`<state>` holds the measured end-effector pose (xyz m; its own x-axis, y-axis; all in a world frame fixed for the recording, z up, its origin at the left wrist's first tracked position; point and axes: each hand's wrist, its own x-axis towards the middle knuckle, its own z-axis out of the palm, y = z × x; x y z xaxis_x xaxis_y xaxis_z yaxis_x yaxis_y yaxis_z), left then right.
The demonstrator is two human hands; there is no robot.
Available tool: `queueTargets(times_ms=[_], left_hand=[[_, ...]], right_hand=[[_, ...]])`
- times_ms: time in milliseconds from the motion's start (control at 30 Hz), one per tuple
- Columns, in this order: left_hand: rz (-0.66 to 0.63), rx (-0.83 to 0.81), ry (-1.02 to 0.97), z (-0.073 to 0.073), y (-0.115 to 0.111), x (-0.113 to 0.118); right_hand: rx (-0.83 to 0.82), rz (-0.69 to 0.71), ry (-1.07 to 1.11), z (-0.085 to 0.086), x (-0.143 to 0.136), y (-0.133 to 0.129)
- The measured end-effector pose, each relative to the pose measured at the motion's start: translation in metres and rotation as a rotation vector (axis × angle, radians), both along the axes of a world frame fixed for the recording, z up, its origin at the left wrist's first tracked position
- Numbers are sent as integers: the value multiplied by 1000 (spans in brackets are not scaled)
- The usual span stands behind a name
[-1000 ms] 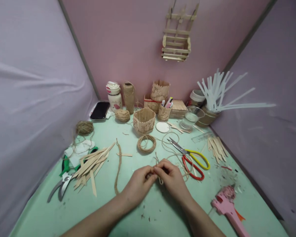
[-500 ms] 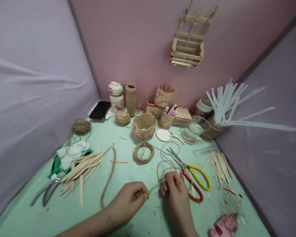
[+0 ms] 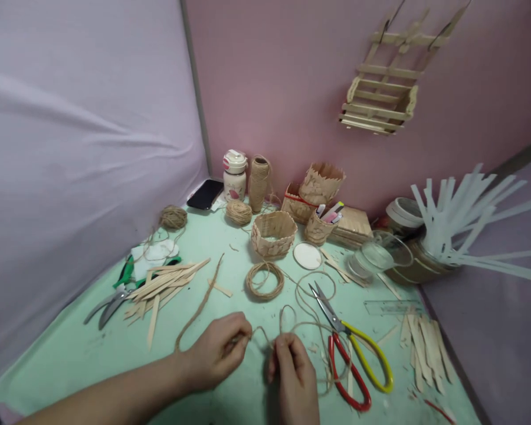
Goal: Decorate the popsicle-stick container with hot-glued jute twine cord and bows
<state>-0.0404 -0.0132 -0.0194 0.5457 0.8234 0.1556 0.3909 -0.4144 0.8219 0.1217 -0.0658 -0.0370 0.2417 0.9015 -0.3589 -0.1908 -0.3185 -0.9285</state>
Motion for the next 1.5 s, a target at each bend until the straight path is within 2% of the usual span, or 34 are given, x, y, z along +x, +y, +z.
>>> queueTargets(times_ms=[100, 200, 300, 367, 433, 533, 600, 700, 800, 967, 1033, 1100, 1200, 1367, 1500], left_hand=[[112, -145, -93, 7, 5, 3], [208, -399, -276, 11, 9, 6], [205, -668, -516, 14, 8, 10], [184, -800, -685, 21, 6, 12], [169, -881, -840, 33, 3, 14], [195, -898, -1022, 55, 3, 16], [235, -882, -1118, 69, 9, 14], [306, -822, -1205, 81, 25, 2], [419, -824, -1326, 83, 46, -12], [553, -999, -1361, 76, 65, -16], [595, -1058, -1305, 72, 67, -10], [643, -1073, -1228, 67, 67, -4], [692, -1030, -1150, 62, 65, 0], [765, -1006, -1226, 61, 61, -8], [786, -991, -1275, 65, 60, -11]], right_hand=[[19, -38, -135, 13, 5, 1], [75, -7, -289, 24, 12, -1], [160, -43, -393, 33, 13, -4], [213, -58, -361, 39, 6, -3], [269, 24, -224, 45, -10, 1], [315, 258, 71, 48, -44, 7], [254, 363, 198, 47, -64, 5], [178, 351, 194, 45, -72, -8], [263, 266, 61, 53, -53, -28], [340, 521, 51, 91, -2, -54], [422, 543, 149, 104, 12, -58], [449, 460, 286, 109, 21, -58], [468, 316, 422, 101, 31, -52], [501, 164, 503, 77, 42, -42], [580, 82, 516, 74, 43, -38]])
